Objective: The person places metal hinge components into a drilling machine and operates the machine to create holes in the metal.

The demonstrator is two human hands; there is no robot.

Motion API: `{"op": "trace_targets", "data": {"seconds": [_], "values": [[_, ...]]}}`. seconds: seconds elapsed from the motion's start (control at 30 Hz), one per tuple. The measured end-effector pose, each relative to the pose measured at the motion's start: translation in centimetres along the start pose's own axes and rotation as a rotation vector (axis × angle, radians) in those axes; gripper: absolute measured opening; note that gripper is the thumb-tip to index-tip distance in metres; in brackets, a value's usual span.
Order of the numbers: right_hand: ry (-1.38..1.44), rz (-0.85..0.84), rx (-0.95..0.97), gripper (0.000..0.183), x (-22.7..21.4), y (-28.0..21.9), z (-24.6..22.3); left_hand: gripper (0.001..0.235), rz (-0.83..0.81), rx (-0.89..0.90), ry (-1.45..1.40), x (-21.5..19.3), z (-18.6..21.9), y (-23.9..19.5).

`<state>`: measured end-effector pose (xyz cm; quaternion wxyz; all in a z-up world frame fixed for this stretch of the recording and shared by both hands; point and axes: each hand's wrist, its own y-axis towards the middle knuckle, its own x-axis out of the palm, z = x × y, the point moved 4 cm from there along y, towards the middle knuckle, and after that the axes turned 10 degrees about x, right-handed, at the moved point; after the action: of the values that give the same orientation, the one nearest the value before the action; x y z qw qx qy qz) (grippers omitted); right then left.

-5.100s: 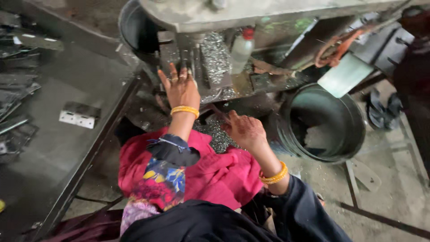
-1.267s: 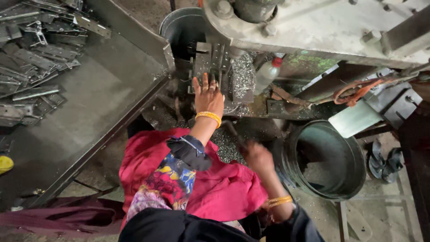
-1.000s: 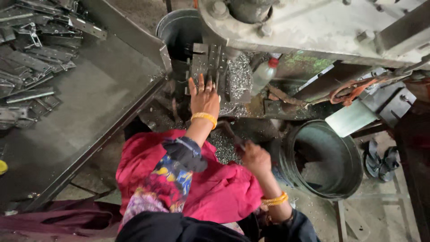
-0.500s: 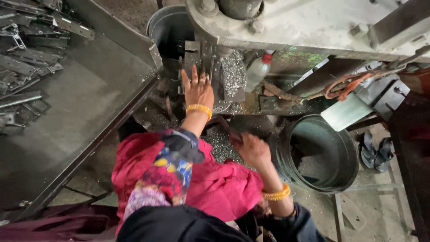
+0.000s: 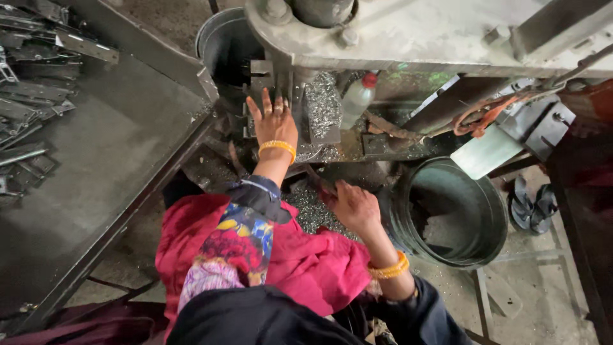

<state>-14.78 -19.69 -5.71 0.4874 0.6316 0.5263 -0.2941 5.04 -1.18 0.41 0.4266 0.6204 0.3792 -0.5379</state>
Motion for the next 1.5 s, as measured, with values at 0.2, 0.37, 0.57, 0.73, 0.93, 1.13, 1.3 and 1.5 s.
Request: {"op": "trace_targets", "data": {"seconds": [0.2, 0.37, 0.57, 0.73, 0.93, 1.13, 1.3, 1.5], "values": [[0.067, -0.397, 0.468, 0.043, 5.9, -3.6, 1.6, 0.051, -0.024, -0.010, -0.043, -0.1, -0.3, 0.7], [-0.010, -0.300, 0.408, 0.048, 4.8, -2.7, 0.4, 0.050, 0.032, 0.018, 0.019, -0.8, -0.6, 0.6], [-0.070, -0.207, 0.342, 0.041, -5.5, 3.9, -6.2, 0.054, -0.028, 0.023, -0.024, 0.3, -0.1, -2.9], [-0.076, -0.155, 0.258, 0.037, -8.3, 7.0, -8.3, 0.041, 0.441, 0.379, -0.097, 1.1, 0.5, -11.4], [-0.136, -0.283, 0.333, 0.036, -8.1, 6.5, -8.0, 0.028, 0.532, 0.422, -0.169, -4.4, 0.1, -6.6], [-0.120, -0.334, 0.292, 0.040, -7.2, 6.6, -6.9, 0.026, -0.093, 0.110, 0.028, -5.0, 3.7, -2.8], [-0.110, -0.414, 0.334, 0.042, -6.5, 6.1, -6.3, 0.043, 0.167, 0.029, -0.191, -2.8, 0.8, -6.4], [-0.105, -0.405, 0.280, 0.054, -5.1, 5.6, -5.5, 0.048, 0.136, 0.080, -0.106, -0.3, -0.1, -5.9]]}}
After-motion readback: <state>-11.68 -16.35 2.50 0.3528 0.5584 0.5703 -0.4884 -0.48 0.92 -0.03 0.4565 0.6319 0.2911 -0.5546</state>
